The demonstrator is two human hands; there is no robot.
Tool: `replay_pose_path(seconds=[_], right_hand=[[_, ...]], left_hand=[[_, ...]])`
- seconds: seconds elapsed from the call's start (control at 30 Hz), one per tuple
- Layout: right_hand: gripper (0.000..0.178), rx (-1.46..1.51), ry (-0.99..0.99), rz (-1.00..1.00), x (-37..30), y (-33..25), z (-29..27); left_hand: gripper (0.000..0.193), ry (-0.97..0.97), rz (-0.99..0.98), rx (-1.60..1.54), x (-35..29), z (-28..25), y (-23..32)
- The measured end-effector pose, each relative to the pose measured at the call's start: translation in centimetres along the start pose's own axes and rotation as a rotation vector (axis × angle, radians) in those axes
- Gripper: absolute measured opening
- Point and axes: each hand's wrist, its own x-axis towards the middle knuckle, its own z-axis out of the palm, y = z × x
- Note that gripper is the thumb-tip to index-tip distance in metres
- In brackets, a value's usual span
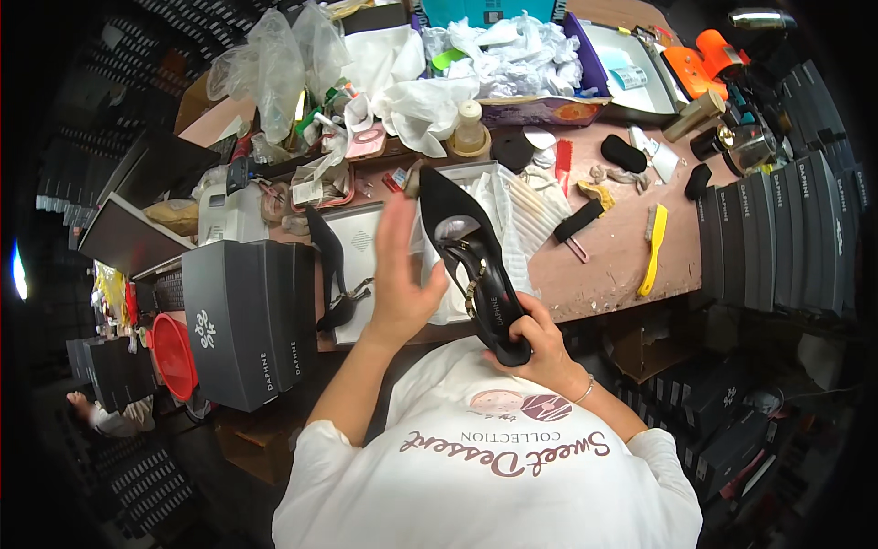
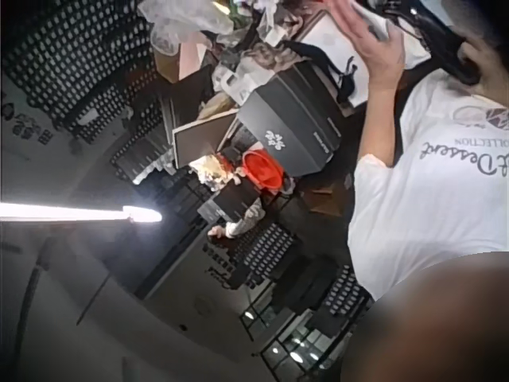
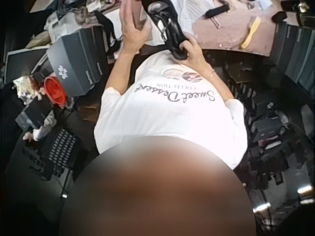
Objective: Inspect, brush clean, and pack a pair of high-heeled shoes into protective bags and a shoebox.
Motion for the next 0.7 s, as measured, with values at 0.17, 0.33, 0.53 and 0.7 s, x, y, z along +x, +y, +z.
replay_pose_path(seconds=[0.17, 0.33, 0.53, 0.7], right_hand=[[0.061, 0.164, -0.009, -0.207, 0.5, 0.6, 0.6], [0.107, 0.243, 0.045, -0.205, 0.3, 2.1, 1.6], [0.116, 0.337, -0.017, -0.14, -0.4, 3.7, 2.3], [0.095, 0.262, -0.075, -0.186, 1.3, 2.1, 0.9]], left_hand=[[0.073, -0.085, -0.637, -1.138, -4.2, 3.8, 0.9], [0.055, -0.106, -0.662, -1.13, -2.2, 3.6, 3.6], [0.057, -0.168, -0.68, -1.048, -2.4, 3.7, 2.3], [0.043, -0.027, -0.931, -1.056, -3.1, 5.8, 2.5]])
